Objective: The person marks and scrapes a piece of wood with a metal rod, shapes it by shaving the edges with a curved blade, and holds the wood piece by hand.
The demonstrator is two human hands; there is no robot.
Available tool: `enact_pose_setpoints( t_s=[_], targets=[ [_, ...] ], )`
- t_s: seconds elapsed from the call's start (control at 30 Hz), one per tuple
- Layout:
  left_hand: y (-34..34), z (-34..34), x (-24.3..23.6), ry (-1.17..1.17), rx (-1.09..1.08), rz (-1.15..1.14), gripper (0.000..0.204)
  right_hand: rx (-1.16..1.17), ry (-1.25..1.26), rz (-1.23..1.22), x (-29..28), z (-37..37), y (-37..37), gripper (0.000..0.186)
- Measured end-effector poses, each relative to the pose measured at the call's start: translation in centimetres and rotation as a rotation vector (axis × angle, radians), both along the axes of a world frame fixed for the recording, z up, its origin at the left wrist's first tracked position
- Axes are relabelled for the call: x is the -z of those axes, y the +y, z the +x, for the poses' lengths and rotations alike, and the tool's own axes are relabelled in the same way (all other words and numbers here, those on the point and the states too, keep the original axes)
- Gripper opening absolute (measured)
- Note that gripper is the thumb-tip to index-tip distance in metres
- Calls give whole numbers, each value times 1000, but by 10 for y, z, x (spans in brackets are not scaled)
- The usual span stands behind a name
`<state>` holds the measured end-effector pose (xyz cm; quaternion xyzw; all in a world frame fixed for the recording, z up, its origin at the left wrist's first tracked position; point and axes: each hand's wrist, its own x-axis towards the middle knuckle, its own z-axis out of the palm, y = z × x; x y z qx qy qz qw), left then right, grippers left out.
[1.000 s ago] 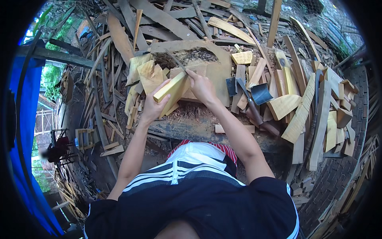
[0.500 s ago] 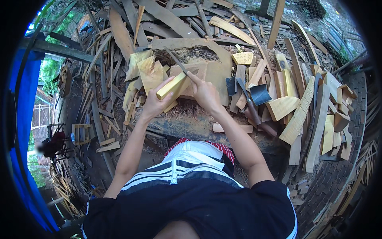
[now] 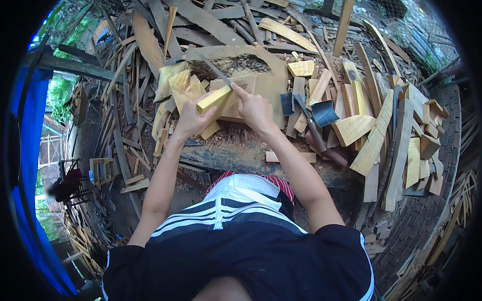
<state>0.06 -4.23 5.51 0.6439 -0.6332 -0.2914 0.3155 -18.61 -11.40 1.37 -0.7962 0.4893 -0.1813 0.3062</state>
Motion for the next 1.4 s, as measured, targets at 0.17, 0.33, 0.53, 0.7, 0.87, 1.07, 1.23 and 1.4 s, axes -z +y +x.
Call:
enact_pose_setpoints(
  t_s=[0.17, 0.33, 0.53, 0.7, 0.87, 1.07, 1.23, 1.4],
  targets=[
    [-6, 0, 2, -64, -65, -5, 40, 35, -45, -9, 2, 3, -1, 41],
    [-1, 1, -6, -42, -129, 151, 39, -148, -32, -41, -41, -4, 36, 49],
    [-1, -3, 7, -15, -127, -60, 31, -12, -35, 50, -4, -3, 6, 45],
    [8, -1, 0, -18, -149, 78, 35, -178, -103, 25, -39, 0, 40, 49],
    [9, -8, 2, 0, -118, -20, 38, -33, -18, 83, -2, -3, -5, 47],
    [17, -4, -4, 15, -120, 50, 39, -150, -5, -9, -33, 1, 23, 41],
    [18, 2, 7, 64, -135, -16, 39, 37, -23, 61, 28, -1, -9, 38],
    [31, 3, 16, 111, -184, -87, 42, -7, -87, 80, 10, 4, 12, 37]
  ],
)
